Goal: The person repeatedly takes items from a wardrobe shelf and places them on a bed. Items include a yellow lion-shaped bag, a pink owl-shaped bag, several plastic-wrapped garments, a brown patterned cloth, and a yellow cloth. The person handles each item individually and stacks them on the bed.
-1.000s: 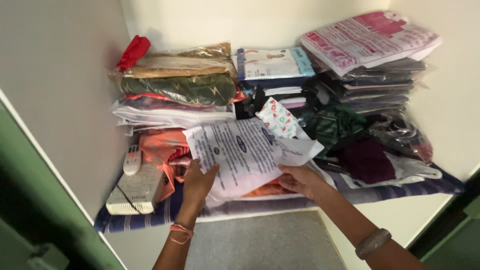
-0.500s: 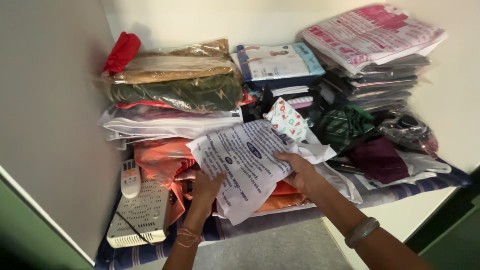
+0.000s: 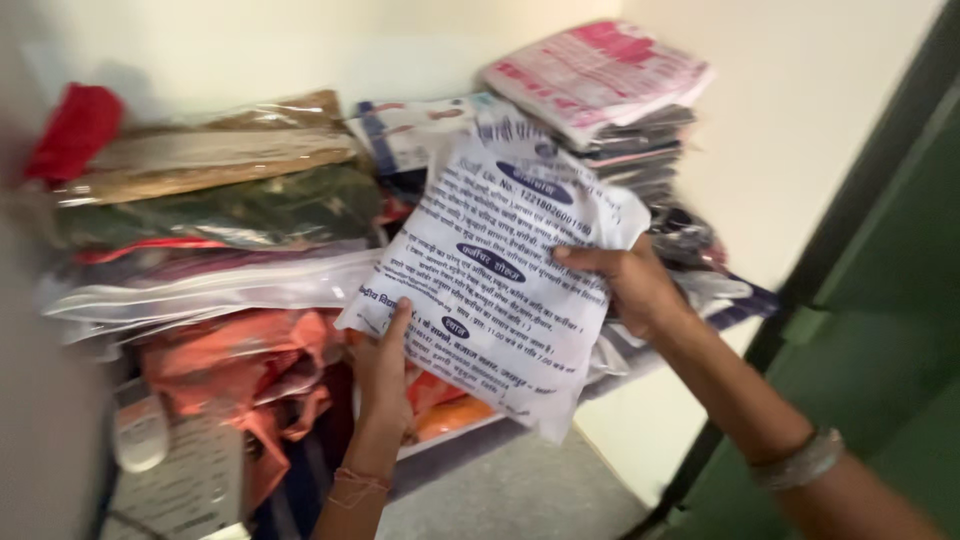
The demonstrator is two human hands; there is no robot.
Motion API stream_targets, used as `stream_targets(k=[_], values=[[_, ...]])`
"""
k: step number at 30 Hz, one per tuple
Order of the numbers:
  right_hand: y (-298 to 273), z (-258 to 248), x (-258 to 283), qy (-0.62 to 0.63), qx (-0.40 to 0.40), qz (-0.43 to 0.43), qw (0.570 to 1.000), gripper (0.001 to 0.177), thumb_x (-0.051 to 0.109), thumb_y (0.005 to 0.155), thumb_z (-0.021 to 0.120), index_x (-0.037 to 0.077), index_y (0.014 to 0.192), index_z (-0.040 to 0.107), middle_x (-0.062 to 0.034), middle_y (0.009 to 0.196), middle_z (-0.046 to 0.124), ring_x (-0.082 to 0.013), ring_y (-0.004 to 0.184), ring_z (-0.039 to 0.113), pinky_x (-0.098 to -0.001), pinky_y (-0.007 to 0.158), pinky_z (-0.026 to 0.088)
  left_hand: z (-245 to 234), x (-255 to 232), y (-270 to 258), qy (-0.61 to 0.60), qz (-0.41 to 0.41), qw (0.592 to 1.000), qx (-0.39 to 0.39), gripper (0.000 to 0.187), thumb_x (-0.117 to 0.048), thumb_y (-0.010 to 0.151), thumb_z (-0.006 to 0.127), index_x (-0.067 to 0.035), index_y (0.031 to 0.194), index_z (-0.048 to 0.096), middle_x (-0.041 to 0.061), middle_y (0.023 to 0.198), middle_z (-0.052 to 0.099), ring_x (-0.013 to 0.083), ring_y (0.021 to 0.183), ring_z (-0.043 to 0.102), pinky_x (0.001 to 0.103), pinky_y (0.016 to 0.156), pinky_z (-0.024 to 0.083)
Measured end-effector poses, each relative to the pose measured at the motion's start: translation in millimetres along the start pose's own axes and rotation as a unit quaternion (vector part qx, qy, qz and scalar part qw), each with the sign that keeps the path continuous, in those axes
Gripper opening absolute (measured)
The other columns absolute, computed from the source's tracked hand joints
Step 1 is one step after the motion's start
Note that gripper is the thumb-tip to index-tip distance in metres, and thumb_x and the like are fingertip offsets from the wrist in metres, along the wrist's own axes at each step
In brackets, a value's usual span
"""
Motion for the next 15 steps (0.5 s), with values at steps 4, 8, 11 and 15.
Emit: stream_targets(k=[4, 8, 11, 15], values=[[-45.0, -42.4, 65.3, -0.057, -0.037, -0.073, 0.995, 0.052, -0.001, 0.076, 0.074, -0.003, 0.126, 0.062, -0.0169, 0.109, 0.075, -0.0285, 0.095, 0.076, -0.0425, 0.087, 0.064, 69.4, 6.6, -37.2, -0.021, 0.031, 0.995, 0.094, 0.051, -0.036, 0.084, 0.076, -0.011, 0.127, 0.064, 0.001, 0.115, 0.071, 0.0146, 0.105, 0.069, 0.038, 0.084, 0.057], [-103.6, -98.1, 113.3, -0.126, -0.096, -0.12, 0.98, 0.058, -0.002, 0.075, 0.076, 0.002, 0.131, 0.062, -0.0086, 0.118, 0.073, -0.0235, 0.11, 0.071, -0.04, 0.095, 0.059, 137.6, 24.5, -70.7, -0.015, 0.043, 0.985, 0.165, 0.053, -0.029, 0.082, 0.08, -0.009, 0.127, 0.061, 0.002, 0.113, 0.07, 0.0138, 0.101, 0.069, 0.036, 0.08, 0.058], [-159.1, -133.0, 148.8, -0.158, -0.116, -0.175, 0.965, 0.059, -0.004, 0.076, 0.077, 0.002, 0.133, 0.062, -0.0074, 0.122, 0.073, -0.0237, 0.116, 0.068, -0.0401, 0.101, 0.055, 193.6, 47.7, -112.4, -0.066, 0.046, 0.968, 0.238, 0.052, -0.028, 0.078, 0.082, -0.007, 0.122, 0.065, 0.003, 0.111, 0.073, 0.0135, 0.096, 0.072, 0.032, 0.075, 0.062], [-248.8, -183.6, 190.1, -0.173, -0.146, -0.221, 0.949, 0.061, -0.006, 0.077, 0.077, 0.003, 0.135, 0.06, -0.0073, 0.123, 0.072, -0.0236, 0.117, 0.068, -0.0396, 0.103, 0.056, 258.4, 81.7, -182.5, -0.077, 0.057, 0.951, 0.293, 0.05, -0.03, 0.083, 0.084, -0.004, 0.122, 0.068, 0.005, 0.108, 0.071, 0.0125, 0.086, 0.064, 0.027, 0.064, 0.049]])
Point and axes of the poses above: each hand's wrist, its own y-axis towards the middle knuckle, its own z-axis out of the palm, x = y × z, the point moved 10 cm from there along y, towards the middle knuckle
